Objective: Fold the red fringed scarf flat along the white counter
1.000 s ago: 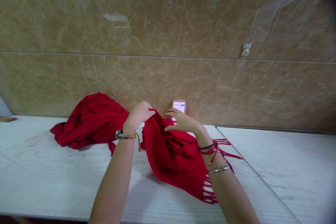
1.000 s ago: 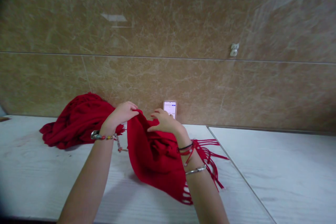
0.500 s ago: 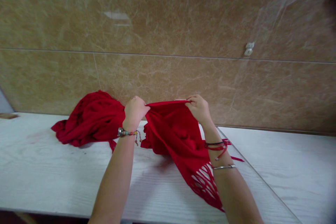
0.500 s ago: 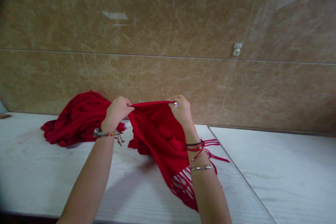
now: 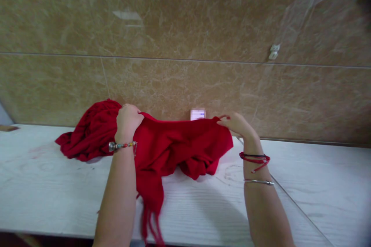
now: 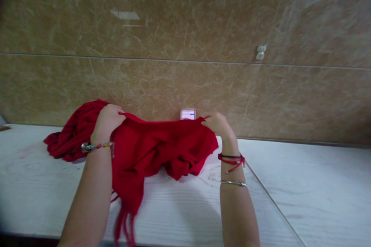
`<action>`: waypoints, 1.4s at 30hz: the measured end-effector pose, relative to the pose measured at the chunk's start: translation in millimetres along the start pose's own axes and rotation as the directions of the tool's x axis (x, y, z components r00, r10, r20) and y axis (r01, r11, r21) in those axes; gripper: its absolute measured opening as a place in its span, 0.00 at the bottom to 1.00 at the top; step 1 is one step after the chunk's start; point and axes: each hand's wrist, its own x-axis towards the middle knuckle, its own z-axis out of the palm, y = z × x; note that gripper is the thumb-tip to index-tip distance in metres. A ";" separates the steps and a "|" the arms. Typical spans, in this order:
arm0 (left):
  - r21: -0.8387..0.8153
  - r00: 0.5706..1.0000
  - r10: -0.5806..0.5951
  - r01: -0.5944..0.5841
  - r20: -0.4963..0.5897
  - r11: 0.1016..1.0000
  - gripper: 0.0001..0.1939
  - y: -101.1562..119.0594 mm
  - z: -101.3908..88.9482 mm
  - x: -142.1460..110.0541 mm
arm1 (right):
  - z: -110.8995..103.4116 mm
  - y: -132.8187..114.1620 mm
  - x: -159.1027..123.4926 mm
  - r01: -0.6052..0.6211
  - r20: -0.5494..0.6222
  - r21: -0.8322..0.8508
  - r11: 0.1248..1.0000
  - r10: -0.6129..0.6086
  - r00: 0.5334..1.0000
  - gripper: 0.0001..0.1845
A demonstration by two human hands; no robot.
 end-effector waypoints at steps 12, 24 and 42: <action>-0.228 0.909 0.386 -0.346 0.159 0.910 0.11 61.1 -0.1 -13.1 | 85.7 -113.2 -17.0 0.310 -0.002 0.287 0.906 -0.323 0.946 0.07; -0.056 0.973 0.226 -0.224 0.049 0.973 0.12 33.2 4.8 -6.2 | 41.7 -57.1 5.2 0.153 -0.336 0.390 0.908 -0.014 0.942 0.04; -0.216 0.911 0.403 -0.377 0.090 0.901 0.10 71.1 1.9 -15.8 | 70.8 -99.8 -15.1 0.333 0.373 0.047 0.942 -0.326 0.868 0.09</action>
